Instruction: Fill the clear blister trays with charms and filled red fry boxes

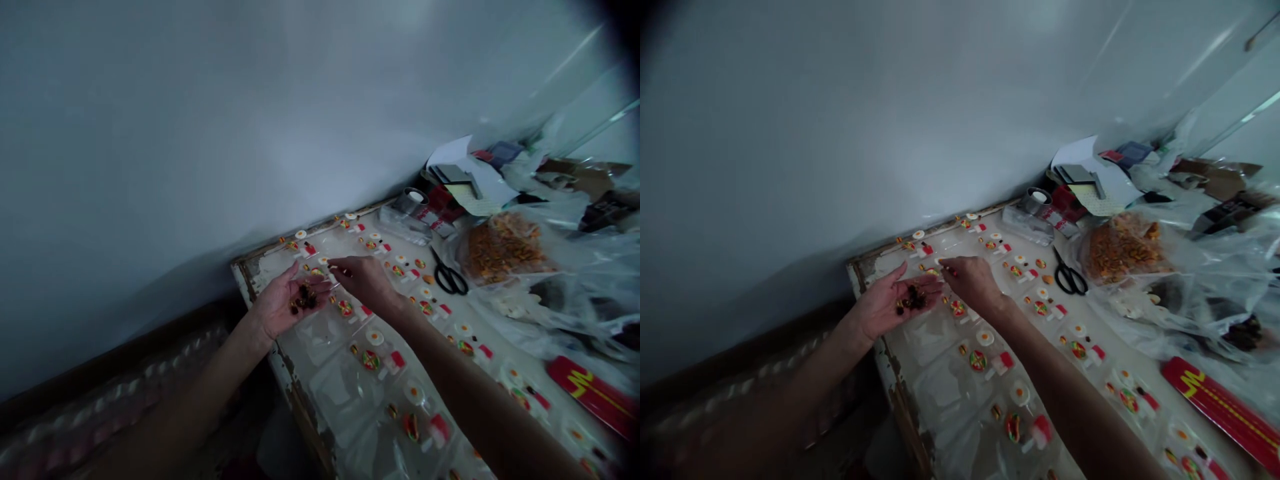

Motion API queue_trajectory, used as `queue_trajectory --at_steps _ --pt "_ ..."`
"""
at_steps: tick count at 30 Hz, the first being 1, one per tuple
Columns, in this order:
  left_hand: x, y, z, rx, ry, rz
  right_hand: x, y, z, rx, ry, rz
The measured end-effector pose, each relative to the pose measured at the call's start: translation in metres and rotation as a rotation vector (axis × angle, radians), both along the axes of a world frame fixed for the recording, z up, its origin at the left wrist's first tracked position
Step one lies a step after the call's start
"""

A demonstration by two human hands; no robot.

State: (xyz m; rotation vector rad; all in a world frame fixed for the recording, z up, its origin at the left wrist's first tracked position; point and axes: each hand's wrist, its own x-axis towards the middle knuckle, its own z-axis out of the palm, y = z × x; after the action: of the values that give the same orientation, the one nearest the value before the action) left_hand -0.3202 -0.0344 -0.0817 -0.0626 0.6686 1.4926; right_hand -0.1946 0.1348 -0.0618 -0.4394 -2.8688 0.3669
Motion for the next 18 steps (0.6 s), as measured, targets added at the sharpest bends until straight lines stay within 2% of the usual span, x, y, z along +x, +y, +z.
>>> queue_trajectory --at_steps 2,3,5,7,9,10,12,15,16,18 --pt "0.006 0.002 0.001 -0.016 -0.015 -0.041 0.006 -0.016 0.011 -0.073 0.068 0.158" --pt "0.009 0.003 0.003 -0.024 -0.021 -0.069 0.008 -0.023 0.016 -0.055 0.063 0.259" --pt "0.017 0.008 0.008 -0.036 -0.024 -0.112 0.009 -0.034 0.025 0.073 -0.024 0.417" --pt "0.024 0.015 0.014 -0.048 -0.018 -0.139 0.009 -0.037 0.034 0.198 -0.15 0.466" --pt "0.028 0.024 0.02 -0.065 0.002 -0.149 0.011 -0.03 0.041 0.213 -0.227 0.41" --pt "0.029 0.029 0.022 -0.076 0.014 -0.149 0.014 -0.024 0.042 0.169 -0.225 0.35" --pt "0.028 0.036 0.025 -0.083 0.031 -0.138 0.024 -0.007 0.04 -0.01 -0.13 0.181" --pt "0.021 0.039 0.024 -0.077 0.053 -0.103 0.048 0.018 0.025 -0.346 0.088 -0.053" --pt "0.019 0.038 0.022 -0.078 0.066 -0.087 0.057 0.024 0.017 -0.415 0.133 -0.091" --pt "0.014 0.034 0.018 -0.083 0.094 -0.048 0.071 0.03 0.0 -0.457 0.155 -0.068"
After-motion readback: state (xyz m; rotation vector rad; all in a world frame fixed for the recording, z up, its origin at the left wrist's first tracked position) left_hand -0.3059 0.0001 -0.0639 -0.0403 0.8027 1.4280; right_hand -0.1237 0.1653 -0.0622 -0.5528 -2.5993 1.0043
